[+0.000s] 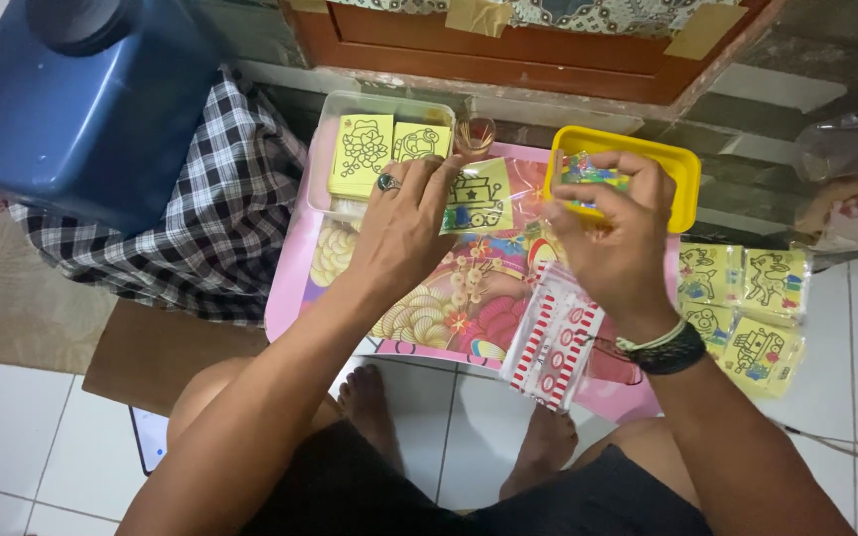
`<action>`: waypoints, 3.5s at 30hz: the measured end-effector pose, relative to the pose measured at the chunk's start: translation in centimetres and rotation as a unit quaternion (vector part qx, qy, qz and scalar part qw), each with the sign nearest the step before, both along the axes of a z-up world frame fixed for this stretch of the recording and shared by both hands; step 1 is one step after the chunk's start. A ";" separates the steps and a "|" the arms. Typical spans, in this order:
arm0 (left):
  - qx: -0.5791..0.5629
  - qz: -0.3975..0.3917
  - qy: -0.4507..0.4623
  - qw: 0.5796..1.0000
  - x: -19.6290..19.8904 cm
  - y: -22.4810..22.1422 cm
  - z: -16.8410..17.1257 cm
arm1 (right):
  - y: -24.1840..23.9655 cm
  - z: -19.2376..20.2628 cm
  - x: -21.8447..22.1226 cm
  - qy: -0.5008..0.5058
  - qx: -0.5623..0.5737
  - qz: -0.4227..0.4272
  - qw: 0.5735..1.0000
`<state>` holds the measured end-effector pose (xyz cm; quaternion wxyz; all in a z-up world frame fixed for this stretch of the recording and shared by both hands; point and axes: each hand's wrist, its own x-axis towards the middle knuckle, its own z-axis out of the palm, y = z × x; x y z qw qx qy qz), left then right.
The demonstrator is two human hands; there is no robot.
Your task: Individually placing stickers into small plastic bags for packaging.
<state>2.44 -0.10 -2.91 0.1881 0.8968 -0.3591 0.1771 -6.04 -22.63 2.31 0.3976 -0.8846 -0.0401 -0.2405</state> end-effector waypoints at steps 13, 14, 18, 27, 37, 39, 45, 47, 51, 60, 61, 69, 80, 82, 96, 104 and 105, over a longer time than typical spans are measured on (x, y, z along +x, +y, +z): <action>-0.007 0.006 0.101 0.995 1.8 0.7 0.4 | 0.6 -0.6 1.4 0.030 0.069 0.066 0.995; 0.013 0.031 0.099 0.995 2.8 1.0 0.1 | -0.1 -1.4 2.0 0.015 0.071 0.056 0.996; -0.010 0.054 0.009 0.998 5.4 4.2 0.1 | -2.3 -4.6 4.9 0.046 0.080 0.023 0.995; -0.093 0.063 -0.029 0.993 5.5 7.2 3.1 | -2.2 -13.0 17.0 0.159 -0.071 -0.037 0.984; -0.076 0.077 0.006 0.994 6.0 7.6 1.7 | -0.4 -11.6 24.6 0.308 -0.269 -0.076 0.910; -0.080 0.080 0.004 0.994 5.9 7.7 1.9 | 1.5 -8.8 24.2 0.404 -0.276 -0.078 0.869; -0.098 0.077 0.017 0.992 5.8 7.7 2.4 | 5.3 -3.1 20.8 0.389 -0.388 0.016 0.835; -0.097 0.080 0.010 0.992 6.1 7.6 2.1 | -1.8 -13.6 23.1 0.306 -0.406 0.138 0.850; -0.092 0.076 0.006 0.993 6.3 7.1 1.5 | 1.3 -10.5 21.2 0.443 -0.382 0.079 0.807; -0.087 0.073 0.030 0.993 5.7 7.3 2.1 | 5.6 -5.4 18.2 0.313 -0.417 0.068 0.851; -0.087 0.072 0.029 0.993 5.7 7.2 2.2 | 2.8 -8.9 19.9 0.313 -0.417 0.066 0.851; -0.078 0.069 0.040 0.994 5.6 7.0 2.1 | 0.3 -8.8 20.5 0.330 -0.258 0.105 0.902; -0.072 0.069 0.035 0.994 5.6 7.3 2.1 | -0.1 -10.7 19.5 0.315 -0.252 0.033 0.915; -0.070 0.070 0.034 0.995 5.8 7.3 1.9 | 0.6 -9.4 18.9 0.305 -0.235 0.042 0.922; -0.069 0.064 0.038 0.995 5.7 7.0 2.0 | -3.9 -9.3 15.2 -0.020 -0.191 -0.004 0.981; -0.092 0.031 0.035 0.995 4.3 5.8 2.1 | -3.3 0.2 6.3 0.017 0.035 0.008 0.999; -0.124 0.013 0.032 0.992 4.0 5.6 2.4 | -2.6 1.7 4.8 0.040 0.075 0.023 0.996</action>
